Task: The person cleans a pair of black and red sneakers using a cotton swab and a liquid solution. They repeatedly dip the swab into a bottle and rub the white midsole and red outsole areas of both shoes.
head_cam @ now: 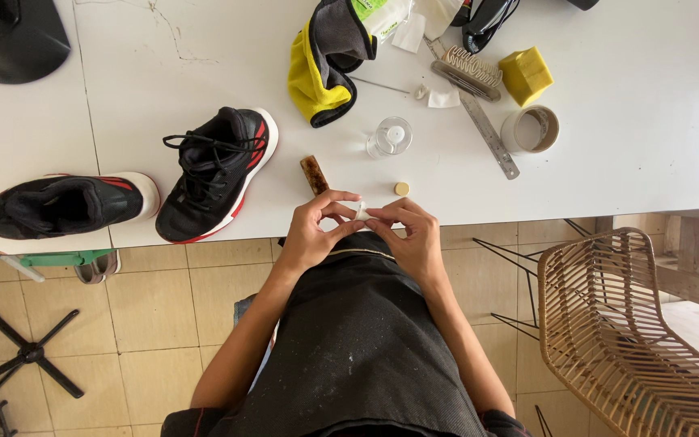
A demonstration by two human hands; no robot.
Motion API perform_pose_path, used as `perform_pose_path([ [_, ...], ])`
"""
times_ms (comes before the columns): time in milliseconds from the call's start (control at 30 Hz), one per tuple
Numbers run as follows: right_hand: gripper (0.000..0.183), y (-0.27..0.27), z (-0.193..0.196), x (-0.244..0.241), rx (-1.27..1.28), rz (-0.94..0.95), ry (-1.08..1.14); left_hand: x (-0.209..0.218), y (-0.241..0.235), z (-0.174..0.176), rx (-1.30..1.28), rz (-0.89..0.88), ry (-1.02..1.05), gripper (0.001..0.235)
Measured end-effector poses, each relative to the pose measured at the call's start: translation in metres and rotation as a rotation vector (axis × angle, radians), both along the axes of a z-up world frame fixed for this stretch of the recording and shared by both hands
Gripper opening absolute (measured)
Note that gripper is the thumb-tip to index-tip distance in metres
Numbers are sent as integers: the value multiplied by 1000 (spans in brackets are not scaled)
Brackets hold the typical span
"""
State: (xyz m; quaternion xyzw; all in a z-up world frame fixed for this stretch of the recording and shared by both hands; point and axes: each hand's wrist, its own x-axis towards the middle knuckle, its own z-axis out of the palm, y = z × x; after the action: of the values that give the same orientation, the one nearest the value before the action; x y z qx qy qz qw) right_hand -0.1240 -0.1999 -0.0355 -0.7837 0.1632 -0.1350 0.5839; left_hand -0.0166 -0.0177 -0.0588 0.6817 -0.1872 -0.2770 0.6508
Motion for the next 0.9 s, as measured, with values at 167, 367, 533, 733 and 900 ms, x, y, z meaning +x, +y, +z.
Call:
perform_pose_path([
  [167, 13, -2, 0, -1, -18, 16, 4, 4, 0, 13, 67, -62, -177, 45],
  [367, 17, -7, -8, -6, 139, 17, 64, 5, -3, 9, 67, -122, 2, 24],
  [533, 28, -5, -16, -7, 464, -28, 28, -2, -4, -5, -4, -104, 313, 25],
  [733, 34, -8, -10, -1, 375, 1, 32, 7, -6, 20, 85, -195, 254, 55],
  [900, 29, -9, -12, 4, 341, 27, 47, 7, -13, -1, 107, -66, 293, 21],
])
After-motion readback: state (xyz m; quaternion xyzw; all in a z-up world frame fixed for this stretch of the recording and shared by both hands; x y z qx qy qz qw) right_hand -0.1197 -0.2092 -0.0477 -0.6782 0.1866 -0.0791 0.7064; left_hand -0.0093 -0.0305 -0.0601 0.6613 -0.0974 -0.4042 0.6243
